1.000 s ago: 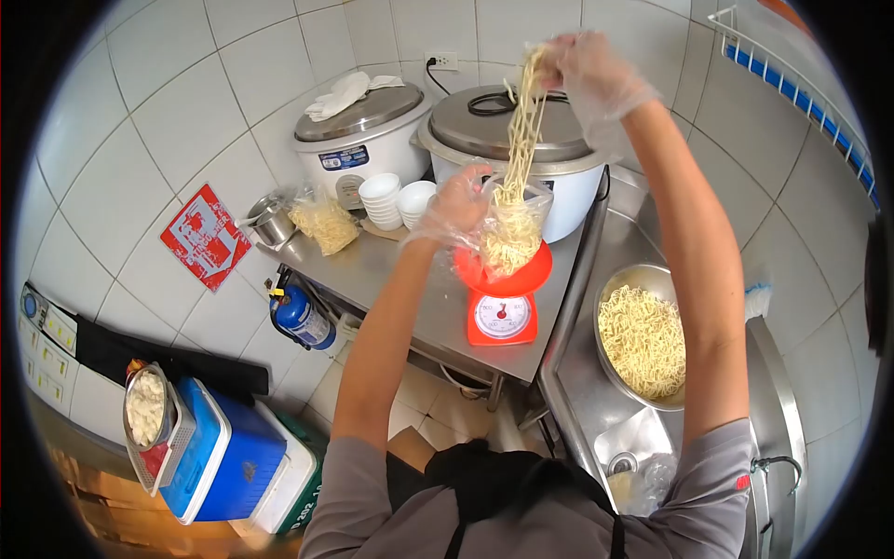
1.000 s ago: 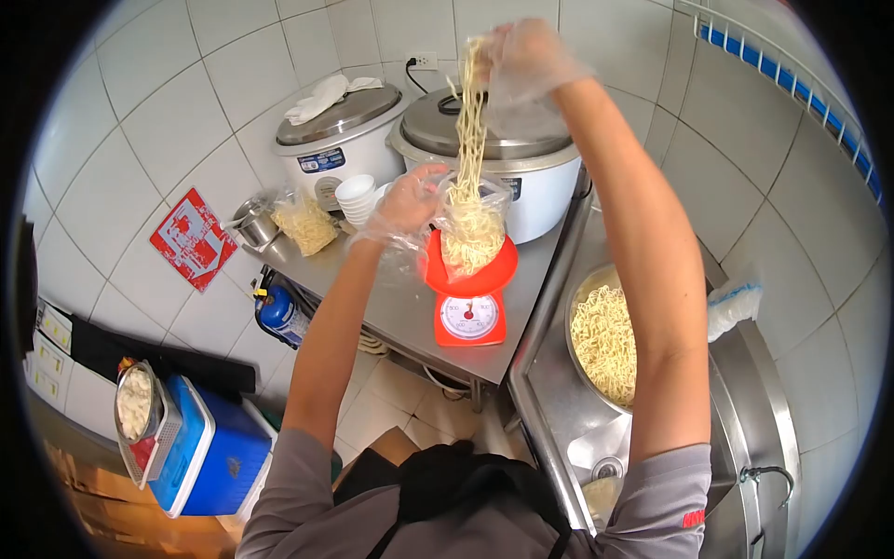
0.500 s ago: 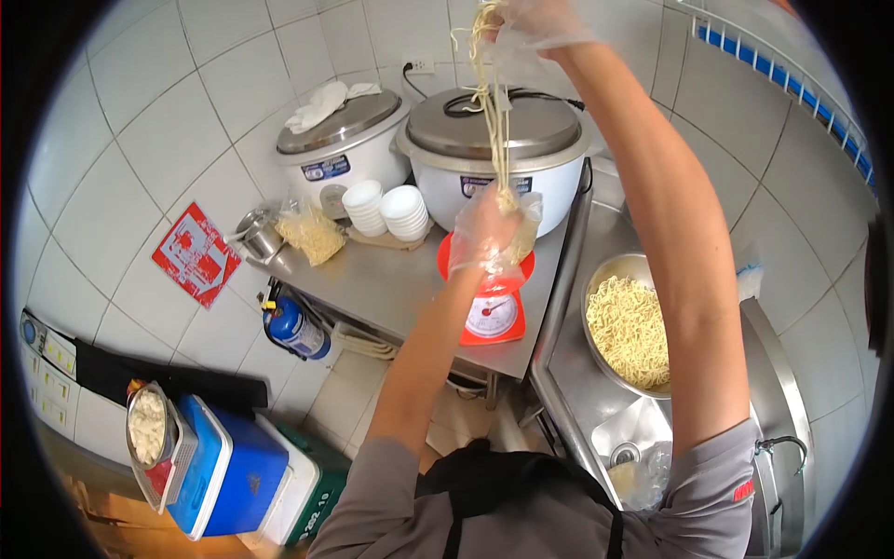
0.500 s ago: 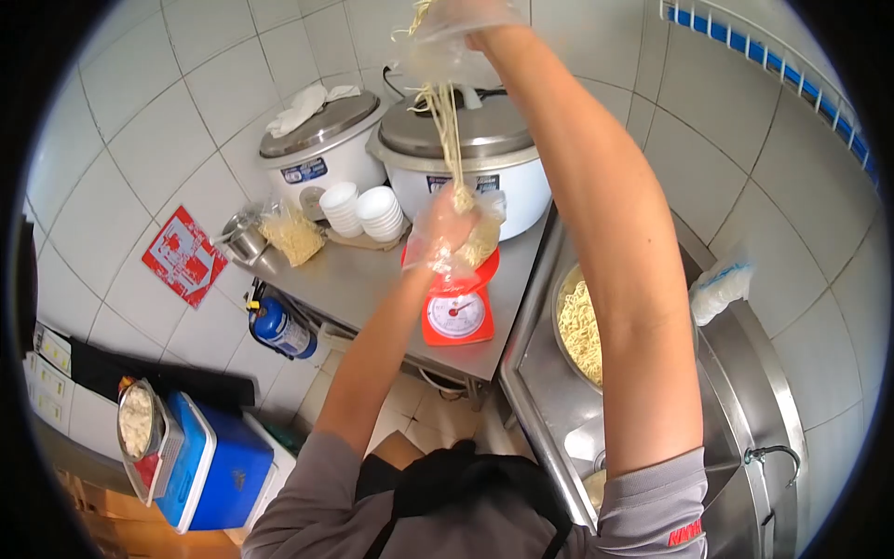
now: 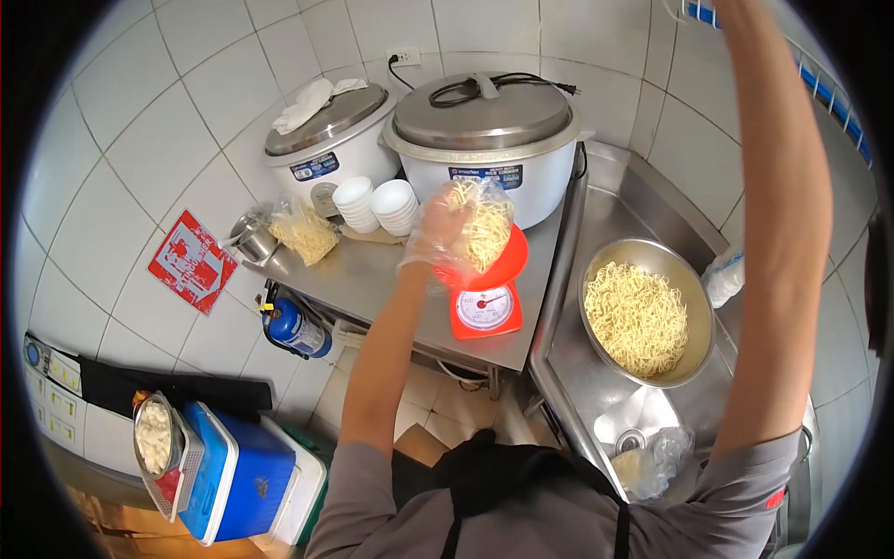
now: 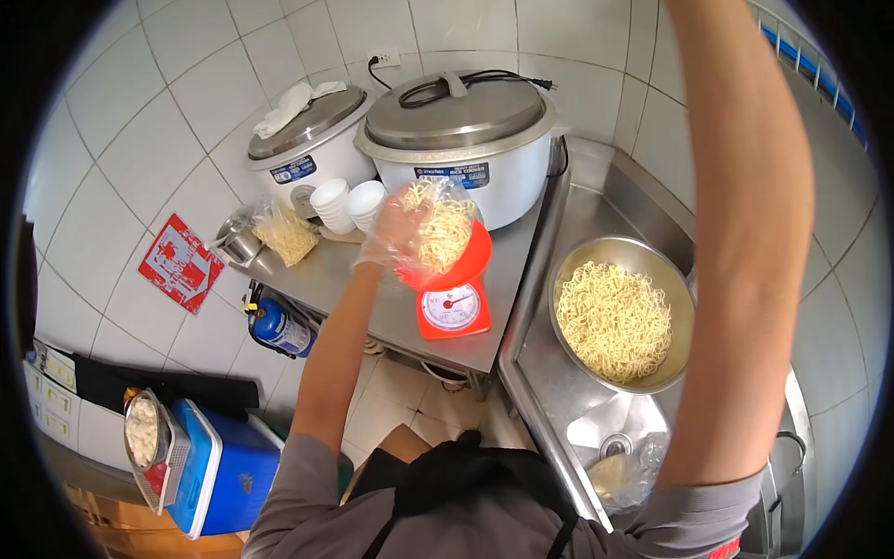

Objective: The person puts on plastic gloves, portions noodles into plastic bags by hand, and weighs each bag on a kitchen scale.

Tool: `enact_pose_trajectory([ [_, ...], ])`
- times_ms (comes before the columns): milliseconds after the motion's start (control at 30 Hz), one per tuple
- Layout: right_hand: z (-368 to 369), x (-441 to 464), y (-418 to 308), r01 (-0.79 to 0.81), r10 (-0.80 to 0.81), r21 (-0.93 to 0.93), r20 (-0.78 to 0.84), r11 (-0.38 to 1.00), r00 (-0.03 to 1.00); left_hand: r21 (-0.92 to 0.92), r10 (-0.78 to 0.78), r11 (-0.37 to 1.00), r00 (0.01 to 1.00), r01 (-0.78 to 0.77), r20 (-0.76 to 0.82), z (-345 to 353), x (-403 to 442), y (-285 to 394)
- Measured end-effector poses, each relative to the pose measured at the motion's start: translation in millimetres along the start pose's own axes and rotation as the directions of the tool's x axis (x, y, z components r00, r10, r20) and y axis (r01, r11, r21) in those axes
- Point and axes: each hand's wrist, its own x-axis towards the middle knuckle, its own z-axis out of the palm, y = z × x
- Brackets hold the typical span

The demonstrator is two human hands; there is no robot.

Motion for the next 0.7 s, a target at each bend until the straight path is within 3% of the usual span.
enact_pose_trajectory([
  [167,-45.0,-58.8,-58.3,-0.098,0.078,-0.228,-0.095,0.969,0.992,-0.083,0.105,0.991,0.993,-0.100,0.052,-19.9,-5.9,7.7],
  [200,-52.0,-75.7,-66.2,-0.132,0.108,-0.264,-0.104,0.955,0.989,0.016,0.150,0.988,0.987,-0.151,0.061,-25.0,-10.0,11.4],
  [300,-81.2,-145.4,-80.0,-0.339,0.313,-0.362,-0.128,0.869,0.941,-0.046,0.253,0.967,0.967,-0.252,0.030,-27.0,-14.4,4.5],
  [333,-89.8,-173.9,-78.4,-0.434,0.414,-0.371,-0.136,0.821,0.900,0.000,0.199,0.980,0.971,-0.201,0.135,-38.2,-17.6,18.3],
  [367,-96.5,-210.9,-73.0,-0.581,0.573,-0.382,-0.147,0.719,0.806,-0.049,0.208,0.978,0.971,-0.203,0.122,-42.3,-22.9,27.0],
  [400,-102.2,-244.9,-66.6,-0.753,0.766,-0.466,-0.217,0.464,0.605,-0.096,0.217,0.974,0.970,-0.208,0.107,-45.8,-28.4,33.8],
  [433,-71.6,-262.0,-62.8,-0.379,0.858,-0.896,-0.371,-0.230,0.356,-0.141,0.228,0.967,0.970,-0.214,0.087,-49.6,-31.4,39.7],
  [467,-90.4,-312.6,-42.8,-0.311,0.886,-0.936,-0.278,-0.163,0.372,-0.098,0.200,0.977,0.975,-0.192,0.092,-55.2,-31.6,45.4],
  [500,-99.5,-354.6,-38.8,-0.066,0.886,-0.995,0.030,0.068,0.464,-0.053,0.170,0.985,0.981,-0.165,0.099,-61.5,-31.4,49.3],
  [567,-79.2,-376.8,-28.8,-0.094,0.963,-0.980,-0.190,-0.175,0.191,0.021,0.079,0.996,0.994,-0.081,0.079,-69.8,-23.3,47.1],
  [633,-78.1,-376.1,1.5,-0.004,0.933,-1.000,-0.024,-0.024,0.359,0.076,-0.045,0.996,0.999,0.043,0.031,-71.0,-9.9,34.2],
  [667,-79.1,-371.6,16.2,0.047,0.899,-0.998,0.060,0.044,0.434,0.075,-0.123,0.990,0.989,0.117,0.084,-68.6,-6.8,27.6],
  [700,-60.7,-353.4,22.6,-0.084,0.848,-0.995,0.004,0.057,0.530,0.077,-0.195,0.980,0.971,0.186,0.136,-65.6,-2.7,21.4],
])
